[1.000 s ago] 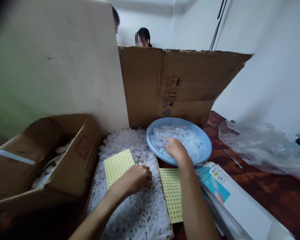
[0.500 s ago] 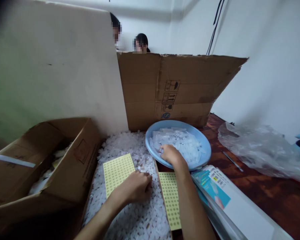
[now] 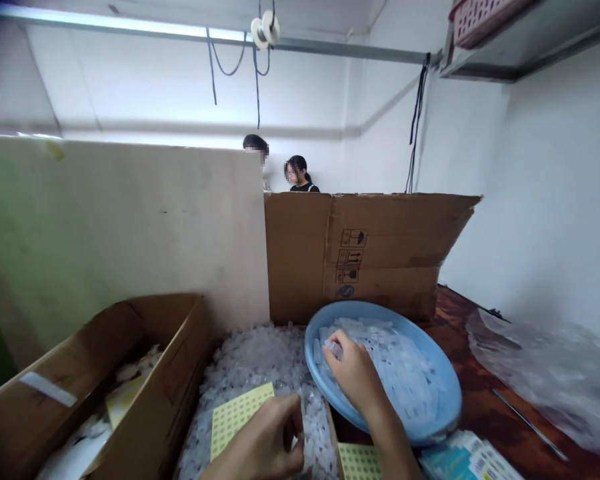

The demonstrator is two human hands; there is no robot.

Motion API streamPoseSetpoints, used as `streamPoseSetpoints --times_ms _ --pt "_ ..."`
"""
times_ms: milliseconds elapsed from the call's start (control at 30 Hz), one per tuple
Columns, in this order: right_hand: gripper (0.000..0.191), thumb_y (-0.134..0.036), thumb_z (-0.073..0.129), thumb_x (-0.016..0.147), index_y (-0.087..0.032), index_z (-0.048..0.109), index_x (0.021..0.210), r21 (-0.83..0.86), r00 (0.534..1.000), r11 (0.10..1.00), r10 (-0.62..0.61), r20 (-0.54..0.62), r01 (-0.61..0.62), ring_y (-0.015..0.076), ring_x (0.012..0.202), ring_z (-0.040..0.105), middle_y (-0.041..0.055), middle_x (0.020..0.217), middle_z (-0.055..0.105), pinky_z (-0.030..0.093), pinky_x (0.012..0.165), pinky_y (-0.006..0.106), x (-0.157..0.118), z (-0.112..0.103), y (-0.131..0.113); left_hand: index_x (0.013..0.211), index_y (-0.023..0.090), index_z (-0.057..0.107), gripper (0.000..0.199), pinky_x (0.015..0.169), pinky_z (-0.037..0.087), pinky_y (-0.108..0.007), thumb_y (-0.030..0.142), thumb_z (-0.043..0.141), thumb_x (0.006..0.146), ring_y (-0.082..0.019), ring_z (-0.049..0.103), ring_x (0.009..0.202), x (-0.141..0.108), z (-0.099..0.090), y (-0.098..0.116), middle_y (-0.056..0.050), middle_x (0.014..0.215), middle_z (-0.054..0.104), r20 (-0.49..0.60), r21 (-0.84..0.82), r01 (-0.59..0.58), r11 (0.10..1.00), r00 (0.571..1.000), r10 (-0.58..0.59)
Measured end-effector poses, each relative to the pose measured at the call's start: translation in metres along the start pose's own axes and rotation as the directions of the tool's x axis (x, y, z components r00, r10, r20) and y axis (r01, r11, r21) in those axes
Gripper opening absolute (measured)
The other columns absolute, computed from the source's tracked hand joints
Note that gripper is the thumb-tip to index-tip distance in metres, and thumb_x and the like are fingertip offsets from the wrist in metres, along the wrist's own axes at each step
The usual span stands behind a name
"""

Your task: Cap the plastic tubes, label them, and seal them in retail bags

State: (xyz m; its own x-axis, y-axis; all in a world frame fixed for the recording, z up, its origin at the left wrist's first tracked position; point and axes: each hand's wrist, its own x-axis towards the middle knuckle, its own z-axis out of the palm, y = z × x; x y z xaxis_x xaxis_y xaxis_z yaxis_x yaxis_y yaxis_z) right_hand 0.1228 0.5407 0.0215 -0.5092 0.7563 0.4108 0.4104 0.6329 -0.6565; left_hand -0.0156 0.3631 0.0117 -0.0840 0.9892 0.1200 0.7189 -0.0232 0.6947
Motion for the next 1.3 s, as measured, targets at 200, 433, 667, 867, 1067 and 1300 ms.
streamPoseSetpoints --times_ms 200,433,667,867,1067,1300 --pt "0.020 -0.036 0.057 0.095 -0.022 0.071 0.092 0.204 0.985 0.971 -0.146 0.097 0.124 0.0231 0.086 0.068 0.0037 0.090 0.075 0.046 0.079 0.032 -0.010 0.003 -0.046 0.078 0.018 0.058 0.009 0.058 0.039 -0.023 0.012 0.060 0.072 -0.013 0.056 0.063 0.004 -0.029 -0.002 0.001 0.068 0.060 -0.195 -0.207 0.046 0.977 0.977 -0.087" --pt "0.018 -0.030 0.068 0.090 -0.023 0.073 0.105 0.386 0.955 0.913 -0.221 0.200 0.130 0.0213 0.091 0.069 0.0021 0.099 0.076 0.048 0.083 0.031 -0.022 0.017 -0.078 0.095 0.015 0.070 0.029 0.073 0.052 -0.027 0.040 0.077 0.081 -0.018 0.068 0.078 0.000 -0.067 0.002 -0.005 0.086 0.072 -0.349 -0.647 -0.046 0.761 0.906 -0.241" --pt "0.022 -0.041 0.067 0.093 -0.019 0.068 0.091 0.557 0.982 0.827 -0.158 0.101 0.076 0.0149 0.069 0.059 0.0003 0.079 0.069 0.043 0.063 0.026 -0.036 0.028 -0.098 0.078 0.013 0.075 0.030 0.070 0.049 -0.023 0.042 0.084 0.078 -0.015 0.064 0.072 -0.005 -0.072 0.007 -0.005 0.074 0.073 -0.403 -0.708 -0.098 0.699 0.869 -0.286" --pt "0.024 -0.039 0.070 0.090 -0.020 0.058 0.080 0.568 0.987 0.819 -0.147 0.070 0.082 0.0122 0.058 0.047 -0.0028 0.067 0.057 0.035 0.054 0.026 -0.039 0.028 -0.094 0.083 0.014 0.079 0.027 0.073 0.051 -0.026 0.041 0.083 0.079 -0.018 0.067 0.077 -0.008 -0.075 0.011 -0.007 0.080 0.076 -0.389 -0.636 -0.072 0.769 0.890 -0.238" --pt "0.021 -0.029 0.070 0.087 -0.021 0.053 0.077 0.557 0.966 0.812 -0.252 0.059 0.177 0.0135 0.063 0.053 -0.0018 0.070 0.057 0.039 0.058 0.026 -0.035 0.016 -0.087 0.082 0.016 0.080 0.023 0.072 0.053 -0.027 0.039 0.079 0.082 -0.021 0.069 0.081 -0.008 -0.074 0.014 -0.009 0.084 0.078 -0.385 -0.510 -0.052 0.859 0.907 -0.174" --pt "0.019 -0.025 0.071 0.083 -0.020 0.055 0.073 0.502 0.934 0.839 -0.323 0.150 0.209 0.0127 0.062 0.054 -0.0016 0.069 0.062 0.038 0.058 0.025 -0.031 0.000 -0.084 0.080 0.017 0.080 0.023 0.067 0.049 -0.025 0.039 0.078 0.083 -0.019 0.067 0.076 -0.009 -0.081 0.016 -0.007 0.079 0.077 -0.325 -0.370 -0.021 0.929 0.940 -0.109"
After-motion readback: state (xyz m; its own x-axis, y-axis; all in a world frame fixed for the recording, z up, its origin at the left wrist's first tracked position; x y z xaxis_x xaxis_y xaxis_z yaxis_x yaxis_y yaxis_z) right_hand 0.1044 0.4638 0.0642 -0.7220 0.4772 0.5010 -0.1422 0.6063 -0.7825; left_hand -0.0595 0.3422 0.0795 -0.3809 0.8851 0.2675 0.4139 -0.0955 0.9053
